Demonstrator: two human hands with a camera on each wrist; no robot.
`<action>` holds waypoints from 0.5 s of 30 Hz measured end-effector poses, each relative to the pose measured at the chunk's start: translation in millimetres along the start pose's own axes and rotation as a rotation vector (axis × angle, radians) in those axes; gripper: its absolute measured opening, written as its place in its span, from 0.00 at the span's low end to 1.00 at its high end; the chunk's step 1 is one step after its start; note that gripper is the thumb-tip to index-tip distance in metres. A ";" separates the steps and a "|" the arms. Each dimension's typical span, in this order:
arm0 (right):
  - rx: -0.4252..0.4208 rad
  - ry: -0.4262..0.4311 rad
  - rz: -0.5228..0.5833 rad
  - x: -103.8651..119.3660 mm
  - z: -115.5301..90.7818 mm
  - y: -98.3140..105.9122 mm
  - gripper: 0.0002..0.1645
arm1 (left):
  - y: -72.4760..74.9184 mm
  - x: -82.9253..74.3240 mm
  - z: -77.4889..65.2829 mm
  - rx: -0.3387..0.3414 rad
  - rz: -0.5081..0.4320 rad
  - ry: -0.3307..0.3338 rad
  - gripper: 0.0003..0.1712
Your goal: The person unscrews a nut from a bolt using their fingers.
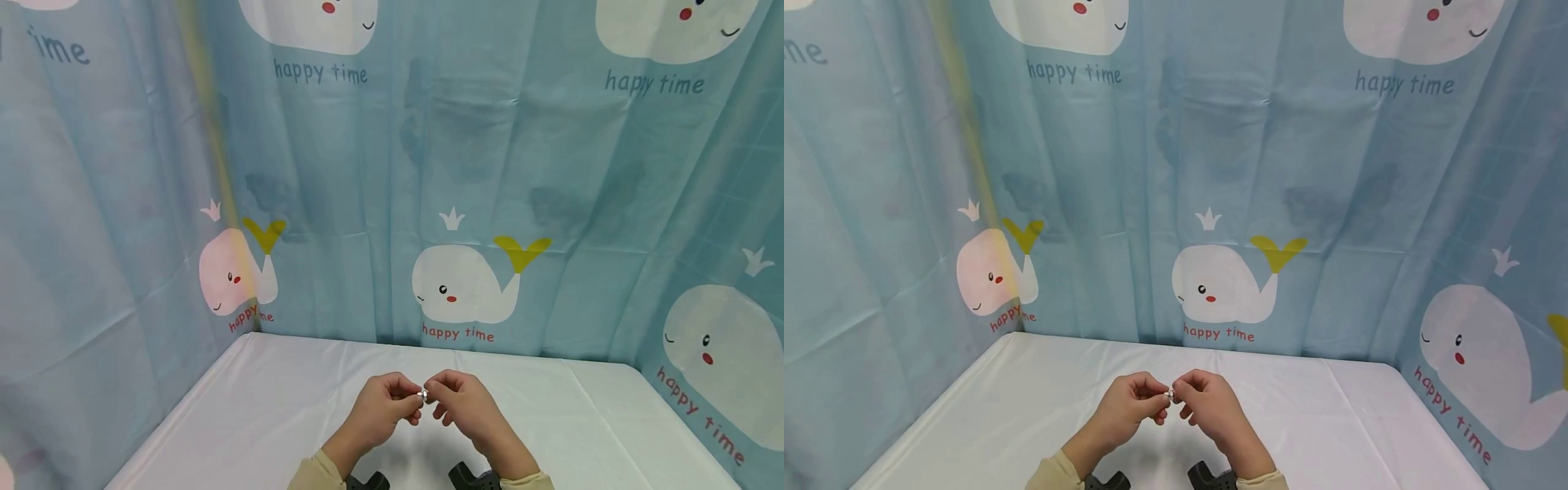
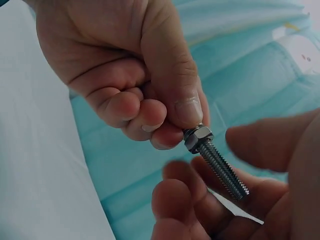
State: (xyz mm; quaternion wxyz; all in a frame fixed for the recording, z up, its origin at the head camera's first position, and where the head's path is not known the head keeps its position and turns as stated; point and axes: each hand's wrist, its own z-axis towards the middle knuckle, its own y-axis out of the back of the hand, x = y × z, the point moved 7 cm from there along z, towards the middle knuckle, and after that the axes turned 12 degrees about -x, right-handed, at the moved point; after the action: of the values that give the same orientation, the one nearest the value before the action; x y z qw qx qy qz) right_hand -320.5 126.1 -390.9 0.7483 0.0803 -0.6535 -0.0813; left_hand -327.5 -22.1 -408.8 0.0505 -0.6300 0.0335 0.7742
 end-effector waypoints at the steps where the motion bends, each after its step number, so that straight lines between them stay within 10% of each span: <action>1: 0.008 -0.001 -0.003 -0.8 -0.3 -0.6 0.15 | -0.2 0.0 -0.2 -0.001 0.001 0.002 0.03; 15: 0.032 0.003 0.009 0.7 -1.2 -2.3 0.15 | 0.1 -3.4 -1.8 -0.001 0.008 -0.010 0.04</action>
State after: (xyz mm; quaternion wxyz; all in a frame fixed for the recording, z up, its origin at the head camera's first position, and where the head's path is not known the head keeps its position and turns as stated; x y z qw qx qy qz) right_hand -319.3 123.7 -391.0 0.7484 0.0894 -0.6538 -0.0672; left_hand -325.1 -22.5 -405.9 0.0474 -0.6262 0.0355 0.7774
